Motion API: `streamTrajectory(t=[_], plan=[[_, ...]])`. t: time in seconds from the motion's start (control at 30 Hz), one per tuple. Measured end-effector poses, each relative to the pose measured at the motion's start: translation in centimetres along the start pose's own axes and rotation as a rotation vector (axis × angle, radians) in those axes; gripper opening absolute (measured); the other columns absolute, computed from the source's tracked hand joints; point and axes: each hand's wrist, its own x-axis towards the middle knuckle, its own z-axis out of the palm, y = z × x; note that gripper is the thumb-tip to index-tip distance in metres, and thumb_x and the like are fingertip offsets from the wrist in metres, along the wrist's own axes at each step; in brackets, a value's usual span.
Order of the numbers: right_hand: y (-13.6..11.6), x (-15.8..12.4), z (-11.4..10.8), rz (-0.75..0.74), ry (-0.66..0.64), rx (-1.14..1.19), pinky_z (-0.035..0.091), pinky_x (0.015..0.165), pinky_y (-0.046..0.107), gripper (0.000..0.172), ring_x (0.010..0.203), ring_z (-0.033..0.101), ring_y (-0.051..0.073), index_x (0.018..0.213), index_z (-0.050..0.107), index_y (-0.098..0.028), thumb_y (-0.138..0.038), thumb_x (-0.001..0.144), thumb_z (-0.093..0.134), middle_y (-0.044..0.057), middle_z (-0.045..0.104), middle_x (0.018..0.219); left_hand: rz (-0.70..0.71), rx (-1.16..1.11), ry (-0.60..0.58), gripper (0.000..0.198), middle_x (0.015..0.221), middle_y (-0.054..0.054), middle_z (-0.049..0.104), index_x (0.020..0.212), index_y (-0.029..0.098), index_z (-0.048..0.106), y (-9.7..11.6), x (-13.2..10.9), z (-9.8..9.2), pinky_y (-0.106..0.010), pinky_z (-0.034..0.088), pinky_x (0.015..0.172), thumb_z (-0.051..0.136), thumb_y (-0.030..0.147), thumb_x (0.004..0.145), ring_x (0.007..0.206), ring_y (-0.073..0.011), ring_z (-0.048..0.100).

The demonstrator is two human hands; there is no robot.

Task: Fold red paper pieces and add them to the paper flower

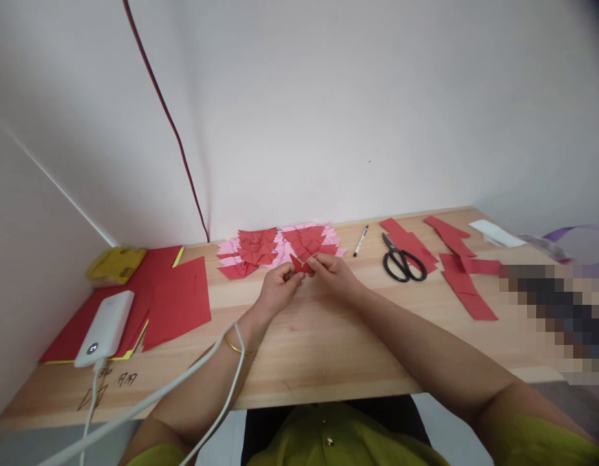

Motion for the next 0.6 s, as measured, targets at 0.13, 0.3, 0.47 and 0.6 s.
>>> streamTrajectory(t=[0.13, 0.3, 0.47, 0.6], plan=[[-0.15, 0.01, 0.0, 0.01, -0.017, 0.066, 0.042, 0.067, 0.026, 0.033, 0.068, 0.054, 0.012, 0.075, 0.056, -0.017, -0.041, 0.09, 0.04, 0.001, 0.058, 0.07, -0.007, -0.021, 0.047, 0.017, 0.058, 0.003, 0.052, 0.063, 0.016, 0.053, -0.04, 0.11, 0.06, -0.022, 0.033, 0.054, 0.06, 0.028, 0.073, 0.055, -0.0097, 0.044], [0.06, 0.01, 0.08, -0.005, -0.019, 0.069, 0.04, 0.064, 0.025, 0.021, 0.065, 0.051, 0.012, 0.075, 0.053, -0.018, -0.036, 0.083, 0.053, -0.001, 0.056, 0.068, -0.003, 0.018, 0.109, 0.02, 0.056, 0.003, 0.05, 0.06, 0.016, 0.052, -0.29, 0.18, 0.0, -0.022, 0.032, 0.052, 0.06, 0.029, 0.073, 0.053, -0.009, 0.042], [0.3, -0.05, 0.31, -0.003, -0.059, 0.153, 0.041, 0.063, 0.025, 0.017, 0.066, 0.053, 0.012, 0.085, 0.058, -0.018, -0.033, 0.08, 0.058, -0.001, 0.058, 0.07, -0.001, 0.046, 0.026, 0.018, 0.058, 0.003, 0.051, 0.067, 0.015, 0.057, -0.16, -0.08, -0.06, -0.022, 0.032, 0.053, 0.059, 0.032, 0.075, 0.055, -0.0093, 0.043], [0.04, -0.11, 0.36, -0.02, -0.058, 0.167, 0.043, 0.066, 0.026, 0.016, 0.07, 0.056, 0.013, 0.082, 0.059, -0.018, -0.033, 0.08, 0.058, 0.0, 0.061, 0.074, -0.032, 0.057, 0.012, 0.021, 0.054, 0.004, 0.045, 0.061, 0.016, 0.052, -0.05, -0.13, -0.04, -0.022, 0.029, 0.05, 0.061, 0.031, 0.073, 0.051, -0.0083, 0.038]])
